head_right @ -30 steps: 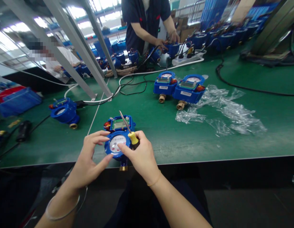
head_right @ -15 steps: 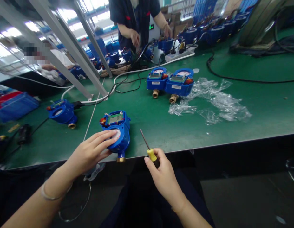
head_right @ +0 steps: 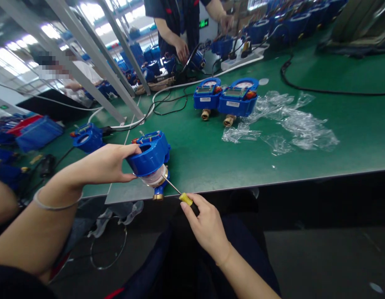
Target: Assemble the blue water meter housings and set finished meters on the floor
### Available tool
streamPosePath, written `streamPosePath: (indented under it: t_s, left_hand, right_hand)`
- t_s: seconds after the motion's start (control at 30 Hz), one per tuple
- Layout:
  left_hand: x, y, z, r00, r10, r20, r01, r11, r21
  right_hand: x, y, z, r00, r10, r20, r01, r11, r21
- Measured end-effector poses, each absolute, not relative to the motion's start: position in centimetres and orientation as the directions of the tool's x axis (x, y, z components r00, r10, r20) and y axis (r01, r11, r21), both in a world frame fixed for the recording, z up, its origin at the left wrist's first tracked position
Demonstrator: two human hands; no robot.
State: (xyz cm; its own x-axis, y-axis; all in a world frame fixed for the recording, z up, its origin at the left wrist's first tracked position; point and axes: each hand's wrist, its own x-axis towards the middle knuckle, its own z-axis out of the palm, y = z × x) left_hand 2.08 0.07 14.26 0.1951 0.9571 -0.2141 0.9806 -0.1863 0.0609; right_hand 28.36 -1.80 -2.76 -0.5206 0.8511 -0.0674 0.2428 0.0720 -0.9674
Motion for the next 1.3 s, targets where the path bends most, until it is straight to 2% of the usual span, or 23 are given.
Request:
streamPosePath:
  t_s: [0.13,0.23,0.37,0.43,0.57,0.63,0.73,0.83,1.0,1.2,1.3]
  left_hand:
    - [2.3,0.1,14.2,0.181,0.960,-0.215,0.982,-0.166,0.087]
    - [2.3,0.0,14.2,0.178,0.962,-0.209,0.981,-0.156,0.119]
    - [2.2,-0.2,14.0,0.155,0.965,-0.210,0.986,-0.138,0.095]
    - [2.1,-0.2,13.9,0.136,0.967,-0.215,0.989,-0.121,0.080]
    - [2.0,-0.3,13.8,0.121,0.967,-0.225,0.992,-0.114,0.044]
    - [2.0,-0.2,13.8,0.135,0.965,-0.224,0.991,-0.128,0.045]
    - [2.1,-0.2,13.8,0.148,0.963,-0.225,0.989,-0.140,0.051]
    - [2.1,-0.2,13.7,0.155,0.963,-0.222,0.988,-0.146,0.054]
    - [2.2,-0.3,13.5,0.150,0.963,-0.222,0.989,-0.142,0.052]
    - [2.4,-0.3,13.5,0.133,0.964,-0.231,0.991,-0.130,0.031]
    - [2.6,-0.1,13.6,0.142,0.962,-0.231,0.990,-0.138,0.035]
  right_hand:
    - [28.3,-2.1,-2.6,-0.597,0.797,-0.087,0.223,0.060,-0.973]
    - [27.9,-2.3,-2.9,-0.657,0.739,-0.150,0.177,-0.042,-0.983]
    - [27.2,-2.3,-3.3,-0.684,0.709,-0.170,0.077,-0.161,-0.984]
    - [27.2,-2.4,-2.9,-0.689,0.715,-0.118,0.000,-0.163,-0.987]
    - [28.2,-2.5,-1.4,-0.652,0.755,0.073,-0.173,-0.054,-0.983]
    - [28.6,-2.4,-1.0,-0.633,0.773,0.046,-0.128,-0.047,-0.991]
    - [28.5,-2.0,-1.7,-0.619,0.782,-0.070,0.051,-0.049,-0.998]
    - [27.8,-1.9,-2.9,-0.611,0.786,-0.098,0.134,-0.019,-0.991]
    - [26.7,-2.0,-3.0,-0.633,0.773,-0.048,0.117,0.035,-0.992]
    - [27.2,-1.9,-2.6,-0.636,0.767,0.084,0.071,0.167,-0.984]
    - [27.5,-2.3,-3.7,-0.586,0.805,0.088,0.033,0.132,-0.991]
